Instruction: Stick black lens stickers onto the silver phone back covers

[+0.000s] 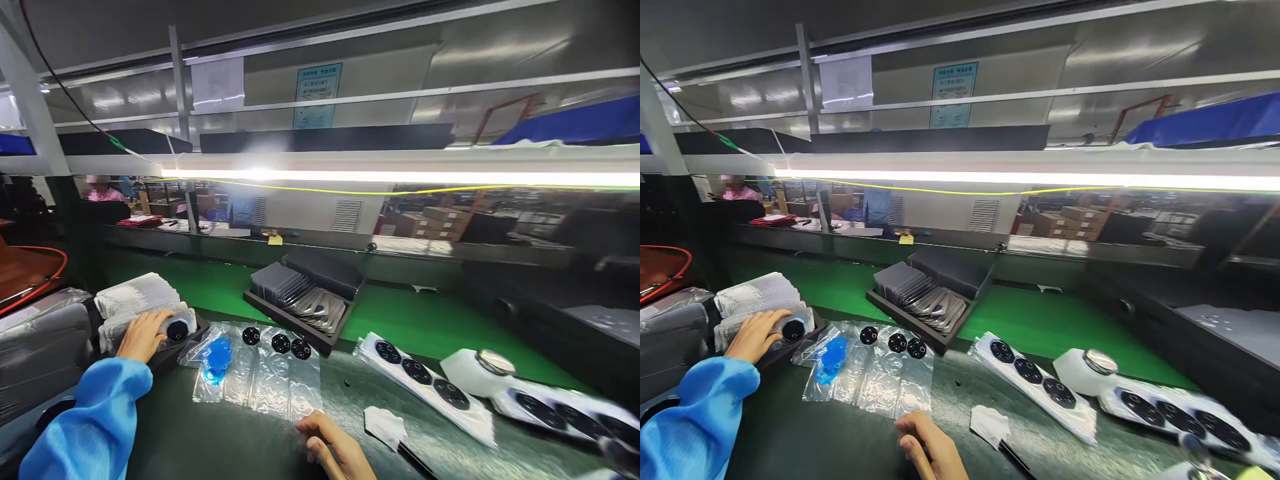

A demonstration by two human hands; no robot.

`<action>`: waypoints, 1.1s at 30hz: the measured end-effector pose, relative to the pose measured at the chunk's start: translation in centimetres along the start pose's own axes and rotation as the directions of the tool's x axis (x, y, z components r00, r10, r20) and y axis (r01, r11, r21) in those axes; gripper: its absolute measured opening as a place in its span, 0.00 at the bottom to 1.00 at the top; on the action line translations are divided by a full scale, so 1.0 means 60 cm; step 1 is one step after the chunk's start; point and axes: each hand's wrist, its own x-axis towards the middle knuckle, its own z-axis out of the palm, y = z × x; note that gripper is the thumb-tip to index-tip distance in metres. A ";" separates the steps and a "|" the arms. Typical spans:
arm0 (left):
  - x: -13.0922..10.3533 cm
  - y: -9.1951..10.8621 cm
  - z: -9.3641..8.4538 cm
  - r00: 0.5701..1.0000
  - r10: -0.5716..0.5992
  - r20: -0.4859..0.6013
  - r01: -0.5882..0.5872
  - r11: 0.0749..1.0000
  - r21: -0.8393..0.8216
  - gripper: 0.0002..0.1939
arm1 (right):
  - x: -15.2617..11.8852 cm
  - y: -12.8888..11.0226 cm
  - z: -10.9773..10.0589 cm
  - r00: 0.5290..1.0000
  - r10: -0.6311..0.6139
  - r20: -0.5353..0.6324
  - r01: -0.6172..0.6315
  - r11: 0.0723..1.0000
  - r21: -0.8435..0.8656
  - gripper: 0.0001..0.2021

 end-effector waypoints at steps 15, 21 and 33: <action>-0.015 0.018 0.048 0.983 0.041 -0.180 -0.015 0.989 0.144 0.27 | 0.007 -0.016 -0.006 0.999 0.031 0.026 -0.029 0.998 -0.063 0.22; -0.014 0.099 0.034 0.954 0.189 -0.232 -0.168 0.980 0.109 0.26 | 0.007 -0.014 -0.006 0.999 0.040 0.022 -0.039 0.998 -0.057 0.21; -0.042 0.196 0.175 0.948 0.319 0.001 -0.312 0.929 -0.198 0.37 | 0.019 -0.016 -0.013 0.998 0.053 -0.024 -0.056 0.994 -0.097 0.20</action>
